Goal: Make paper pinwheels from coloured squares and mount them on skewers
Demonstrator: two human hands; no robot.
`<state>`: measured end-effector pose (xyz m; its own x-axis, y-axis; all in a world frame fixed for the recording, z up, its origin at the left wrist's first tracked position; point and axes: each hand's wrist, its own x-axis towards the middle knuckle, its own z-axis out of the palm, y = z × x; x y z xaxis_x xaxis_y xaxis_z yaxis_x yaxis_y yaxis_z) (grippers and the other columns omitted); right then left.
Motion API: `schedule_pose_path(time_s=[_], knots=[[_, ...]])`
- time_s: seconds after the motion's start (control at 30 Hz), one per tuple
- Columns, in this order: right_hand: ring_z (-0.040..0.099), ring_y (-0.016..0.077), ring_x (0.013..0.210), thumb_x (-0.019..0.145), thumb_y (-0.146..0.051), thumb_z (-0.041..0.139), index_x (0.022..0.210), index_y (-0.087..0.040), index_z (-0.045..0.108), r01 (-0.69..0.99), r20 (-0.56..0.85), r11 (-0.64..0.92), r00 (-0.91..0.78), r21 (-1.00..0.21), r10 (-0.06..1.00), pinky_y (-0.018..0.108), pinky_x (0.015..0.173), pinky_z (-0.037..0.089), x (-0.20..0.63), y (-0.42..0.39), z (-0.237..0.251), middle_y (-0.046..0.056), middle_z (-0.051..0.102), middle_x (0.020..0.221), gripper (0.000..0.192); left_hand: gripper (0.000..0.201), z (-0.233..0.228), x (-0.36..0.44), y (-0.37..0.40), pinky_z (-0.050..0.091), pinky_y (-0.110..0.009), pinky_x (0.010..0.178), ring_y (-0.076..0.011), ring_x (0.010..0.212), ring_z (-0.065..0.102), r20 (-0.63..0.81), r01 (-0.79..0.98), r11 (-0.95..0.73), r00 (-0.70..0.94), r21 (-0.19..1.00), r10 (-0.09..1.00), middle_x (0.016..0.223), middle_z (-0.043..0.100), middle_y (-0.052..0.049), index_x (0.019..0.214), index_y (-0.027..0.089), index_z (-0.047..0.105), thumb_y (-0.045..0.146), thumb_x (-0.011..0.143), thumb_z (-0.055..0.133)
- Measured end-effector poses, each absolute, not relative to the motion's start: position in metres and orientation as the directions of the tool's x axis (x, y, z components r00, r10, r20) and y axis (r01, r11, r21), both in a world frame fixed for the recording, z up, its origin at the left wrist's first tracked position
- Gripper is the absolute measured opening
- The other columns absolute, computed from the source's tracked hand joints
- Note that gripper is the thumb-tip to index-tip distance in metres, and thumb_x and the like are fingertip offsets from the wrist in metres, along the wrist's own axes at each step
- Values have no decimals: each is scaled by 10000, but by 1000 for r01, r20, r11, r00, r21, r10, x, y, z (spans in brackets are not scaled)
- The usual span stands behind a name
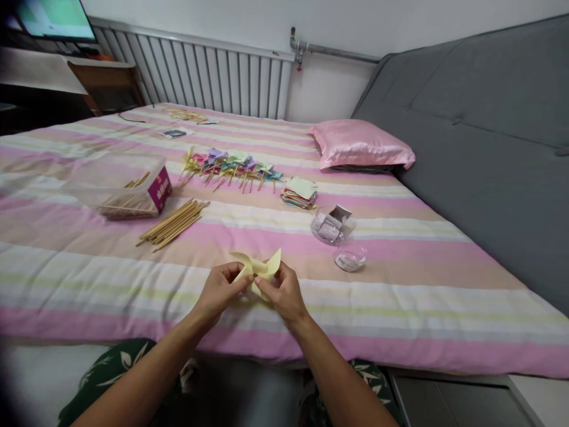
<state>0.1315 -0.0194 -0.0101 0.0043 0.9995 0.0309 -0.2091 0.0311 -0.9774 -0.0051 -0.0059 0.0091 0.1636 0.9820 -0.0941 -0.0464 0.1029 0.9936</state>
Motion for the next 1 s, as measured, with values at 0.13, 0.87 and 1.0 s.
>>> schedule_pose_path(time_s=[0.13,0.87,1.0], knots=[[614,185,716,656,-320,716,826,-152,670,-221,-16,-17,-9,-975,1000,284,661,470,131,-19,-11,51,692,797,243,183,11,-6,-7,321,-189,465,-71,468,418,-91,-51,101,171,994,981,488,501,44,544,142,567,272,614,674],[639,184,751,612,-307,771,834,-146,691,-393,-149,-111,67,-913,987,289,662,505,136,-16,-10,41,710,815,286,252,4,-112,77,435,-346,770,-236,816,610,216,761,166,-375,627,902,894,685,-107,920,128,670,240,712,580],[639,181,704,612,-319,772,834,-139,689,-384,-165,-131,58,-914,985,284,619,504,138,-16,-12,43,708,776,298,281,-1,-121,89,407,-368,807,-288,947,571,344,913,247,-357,324,868,967,663,-134,974,146,666,188,738,520]])
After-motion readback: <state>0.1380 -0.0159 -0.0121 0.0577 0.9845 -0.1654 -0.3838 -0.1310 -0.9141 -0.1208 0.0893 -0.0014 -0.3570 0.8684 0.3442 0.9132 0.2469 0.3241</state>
